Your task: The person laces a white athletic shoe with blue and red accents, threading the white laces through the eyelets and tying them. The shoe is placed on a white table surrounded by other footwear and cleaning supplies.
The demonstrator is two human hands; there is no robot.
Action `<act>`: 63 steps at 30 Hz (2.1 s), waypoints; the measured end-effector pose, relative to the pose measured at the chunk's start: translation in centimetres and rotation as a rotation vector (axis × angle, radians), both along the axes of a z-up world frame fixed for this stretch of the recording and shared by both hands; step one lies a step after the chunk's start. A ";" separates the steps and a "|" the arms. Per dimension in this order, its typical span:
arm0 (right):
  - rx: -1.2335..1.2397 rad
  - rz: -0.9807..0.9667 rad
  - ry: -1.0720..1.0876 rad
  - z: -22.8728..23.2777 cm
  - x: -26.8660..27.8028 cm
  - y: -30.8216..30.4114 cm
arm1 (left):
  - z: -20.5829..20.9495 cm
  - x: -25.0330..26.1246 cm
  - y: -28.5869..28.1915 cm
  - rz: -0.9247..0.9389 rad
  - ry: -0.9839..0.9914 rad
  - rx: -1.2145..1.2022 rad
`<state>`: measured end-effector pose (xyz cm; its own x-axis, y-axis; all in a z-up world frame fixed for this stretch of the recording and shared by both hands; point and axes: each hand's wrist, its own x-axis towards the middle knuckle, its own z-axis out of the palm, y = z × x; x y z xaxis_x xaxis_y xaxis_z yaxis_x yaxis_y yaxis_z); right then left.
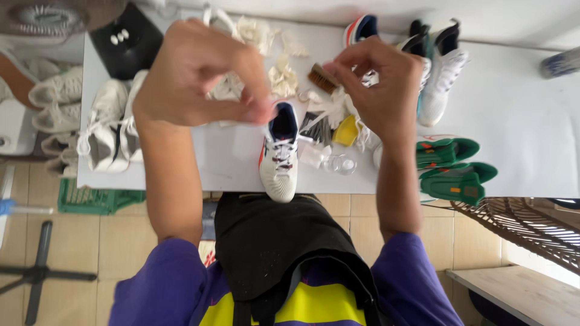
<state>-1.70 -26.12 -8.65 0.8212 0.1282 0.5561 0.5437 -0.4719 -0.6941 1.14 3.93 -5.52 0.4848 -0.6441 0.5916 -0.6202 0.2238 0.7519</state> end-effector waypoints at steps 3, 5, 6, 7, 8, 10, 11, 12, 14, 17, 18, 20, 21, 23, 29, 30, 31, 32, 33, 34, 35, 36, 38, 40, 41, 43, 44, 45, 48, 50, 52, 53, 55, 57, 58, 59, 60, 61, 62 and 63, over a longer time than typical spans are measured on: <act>-0.320 0.153 0.315 -6.8 0.8 -1.4 | -5.3 0.6 4.9 -0.304 0.144 0.045; -0.431 0.189 0.441 -12.9 0.1 -1.8 | -9.2 0.0 6.9 -0.444 0.289 0.135; -0.397 0.188 0.469 -15.7 -0.7 -1.8 | -11.1 -0.6 7.2 -0.308 0.442 0.330; -0.361 0.192 0.496 -18.5 -1.4 -1.5 | -12.9 -1.1 7.8 -0.166 0.593 0.529; -0.360 0.198 0.513 -19.4 -2.4 -0.6 | -14.7 -1.1 7.1 -0.167 0.612 0.527; -0.295 0.091 0.456 -21.3 -4.7 1.1 | -18.4 -1.2 5.8 -0.062 0.821 0.975; -0.296 0.095 0.470 -23.6 -5.5 1.3 | -20.8 -1.4 4.9 -0.067 0.836 0.973; -0.255 0.062 0.542 -25.9 -6.3 1.5 | -23.1 -1.7 3.9 -0.012 0.747 1.059; -0.216 0.029 0.632 -28.6 -7.7 2.4 | -26.7 -2.0 1.7 0.032 0.672 1.140; -0.191 -0.024 0.531 -29.8 -8.5 3.5 | -30.4 -1.3 -2.5 0.302 0.531 0.722; -0.201 -0.046 0.443 -29.9 -8.8 3.7 | -31.5 -0.8 -3.7 0.348 0.298 0.702; -0.214 -0.068 0.361 -30.0 -8.8 3.9 | -33.2 0.0 -5.6 0.383 0.068 0.674; -0.352 -0.058 0.261 -29.9 -8.7 4.0 | -33.9 0.2 -6.2 0.303 -0.052 0.870; -0.490 -0.045 0.172 -30.1 -8.7 3.8 | -34.4 0.6 -6.8 0.208 -0.168 1.060; -0.541 -0.034 0.361 -30.8 -9.4 3.3 | -36.1 1.3 -5.9 0.052 0.206 0.934; -0.488 -0.017 0.425 -30.5 -9.3 3.3 | -35.9 1.3 -6.1 0.065 0.173 0.942; -0.433 0.001 0.491 -30.3 -9.5 3.4 | -35.7 1.0 -6.1 0.077 0.143 0.951; -0.433 0.002 0.500 -30.2 -9.7 3.5 | -36.0 0.8 -6.1 0.073 0.151 0.952; -0.415 -0.007 0.553 -30.0 -9.5 3.4 | -36.3 1.0 -6.2 0.081 0.147 0.945; -0.396 -0.015 0.606 -29.9 -9.3 3.4 | -36.5 1.1 -6.2 0.089 0.143 0.939; -0.398 -0.013 0.609 -30.0 -9.3 3.3 | -36.3 1.2 -6.3 0.090 0.147 0.938; -0.377 -0.009 0.555 -30.1 -9.4 3.3 | -36.2 1.2 -6.3 0.091 0.158 0.931; -0.357 -0.002 0.508 -30.1 -9.9 2.8 | -36.2 1.0 -6.3 0.092 0.177 0.925; -0.343 0.127 0.406 -29.9 -10.4 2.1 | -36.4 1.1 -6.4 0.087 0.212 0.909; -0.343 0.127 0.413 -30.1 -10.6 2.4 | -36.8 1.1 -6.4 0.083 0.218 0.909; -0.439 0.057 0.334 -30.3 -11.0 2.8 | -37.8 1.1 -6.6 0.111 0.146 0.905; -0.443 0.054 0.338 -30.3 -11.2 3.0 | -37.4 0.9 -6.8 0.106 0.148 0.901; -0.490 0.007 0.273 -30.4 -11.2 3.6 | -36.9 0.9 -6.6 0.103 0.214 0.918; -0.559 -0.009 0.147 -30.4 -10.9 4.5 | -35.6 0.7 -6.2 0.095 0.336 0.963; -0.585 0.016 0.089 -30.1 -10.8 4.1 | -35.2 0.7 -6.3 0.082 0.389 0.987; -0.550 0.177 -0.017 -29.6 -10.7 3.2 | -35.0 0.9 -6.1 0.068 0.397 1.020; -0.552 0.178 -0.014 -29.7 -10.6 3.0 | -34.9 0.9 -6.1 0.066 0.401 1.018; -0.524 0.180 0.011 -30.0 -10.5 2.5 | -34.5 1.0 -6.0 0.038 0.449 0.990; -0.491 0.174 0.098 -29.6 -10.9 2.4 | -34.9 0.8 -6.0 0.040 0.451 0.992; -0.454 0.168 0.185 -29.5 -11.1 2.5 | -35.1 0.7 -5.9 0.045 0.453 0.997; -0.454 0.170 0.182 -29.6 -11.2 2.6 | -35.3 0.7 -5.9 0.048 0.453 0.996; -0.473 0.198 0.181 -29.7 -11.4 2.6 | -35.5 0.7 -6.0 0.055 0.439 0.980; -0.491 0.225 0.185 -29.8 -11.7 2.6 | -35.8 0.4 -6.0 0.058 0.428 0.963; -0.492 0.226 0.189 -30.4 -11.7 2.7 | -35.9 0.5 -6.0 0.057 0.432 0.962; -0.545 0.208 0.186 -31.0 -11.8 2.8 | -36.0 0.4 -6.0 0.048 0.437 0.977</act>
<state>-13.51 -23.34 -39.61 0.8255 0.5219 0.2150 0.5553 -0.6827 -0.4749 1.56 -2.09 -41.54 0.5674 -0.7190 -0.4013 -0.2460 -0.6131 0.7507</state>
